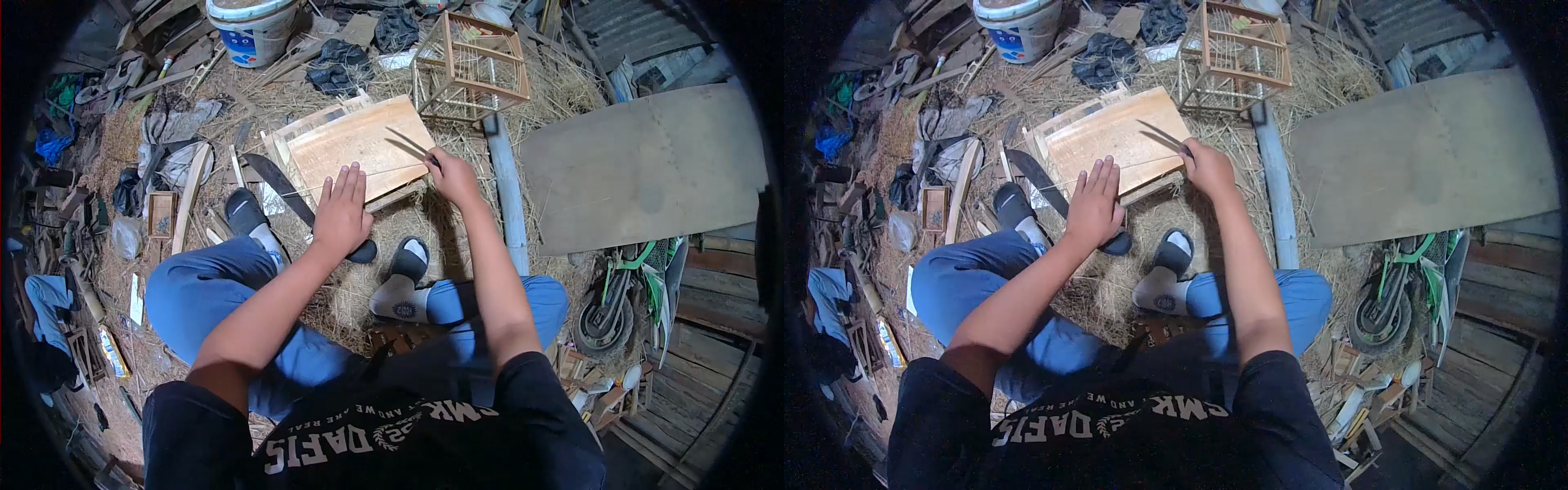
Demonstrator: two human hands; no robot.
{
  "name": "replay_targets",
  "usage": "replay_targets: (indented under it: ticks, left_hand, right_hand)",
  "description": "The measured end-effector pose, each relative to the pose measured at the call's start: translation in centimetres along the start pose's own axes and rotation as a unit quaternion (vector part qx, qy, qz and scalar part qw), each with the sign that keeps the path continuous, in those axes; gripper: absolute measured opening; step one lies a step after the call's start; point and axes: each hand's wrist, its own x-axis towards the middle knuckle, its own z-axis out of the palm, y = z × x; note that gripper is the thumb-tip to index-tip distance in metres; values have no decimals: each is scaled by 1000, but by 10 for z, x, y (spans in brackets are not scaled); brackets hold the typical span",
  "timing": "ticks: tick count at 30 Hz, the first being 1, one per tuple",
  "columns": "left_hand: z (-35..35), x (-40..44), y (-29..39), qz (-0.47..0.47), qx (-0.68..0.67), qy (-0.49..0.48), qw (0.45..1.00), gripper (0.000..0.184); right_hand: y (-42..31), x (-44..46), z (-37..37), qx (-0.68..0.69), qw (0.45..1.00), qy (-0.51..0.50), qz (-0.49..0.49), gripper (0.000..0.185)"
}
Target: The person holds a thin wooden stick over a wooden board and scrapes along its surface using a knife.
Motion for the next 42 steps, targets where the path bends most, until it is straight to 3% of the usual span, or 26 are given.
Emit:
replay_targets:
  ticks: [3, 5, 6, 8, 9, 11, 18, 21, 22, 24, 28, 29, 32, 36, 42]
  left_hand:
    - [-5, 6, 6, -6, 1, 25, 1000, 68]
    - [-13, 14, 13, -13, -19, 75, 997, 43]
    - [-24, 20, 18, -11, -20, 74, 997, 43]
    - [-45, 31, 30, -49, -79, -42, 995, 22]
    - [-44, 34, 33, -44, -80, -44, 995, 22]
    - [-42, 38, 42, 23, -184, 57, 981, 19]
    - [-75, 49, 90, 28, -257, -19, 966, 18]
    - [-75, 52, 101, 12, -315, -30, 948, 19]
    - [-75, 52, 104, 9, -330, -25, 943, 18]
    - [-75, 51, 111, 10, -343, -26, 939, 17]
    - [-75, 49, 122, 7, -374, -39, 927, 18]
    - [-74, 49, 125, 14, -377, -29, 925, 18]
    - [-66, 48, 130, 4, -402, -19, 915, 18]
    - [-71, 48, 134, 20, -366, -44, 929, 17]
    - [-60, 48, 133, 39, -442, -123, 888, 17]
  right_hand:
    - [7, -5, -4, 31, 999, 2, -41, 15]
    - [8, -15, -15, 48, 998, 8, -30, 15]
    - [5, -23, -25, 63, 998, 12, -17, 16]
    - [1, -37, -45, 71, 997, 6, -4, 16]
    - [-1, -43, -56, 80, 997, -14, 4, 16]
    - [2, -57, -72, 108, 994, -25, -7, 17]
    - [2, -107, -118, 168, 980, 0, 105, 24]
    - [0, -127, -117, 290, 935, 155, 130, 27]
    - [-3, -134, -114, 291, 934, 161, 134, 27]
    - [-11, -147, -107, 446, 865, 165, 162, 25]
    - [-19, -142, -93, 516, 821, 171, 174, 25]
    - [-21, -143, -95, 587, 768, 169, 189, 19]
    - [-20, -133, -98, 639, 724, 192, 173, 14]
    - [-14, -131, -96, 627, 735, 199, 166, 13]
    - [-17, -133, -96, 643, 721, 189, 175, 13]
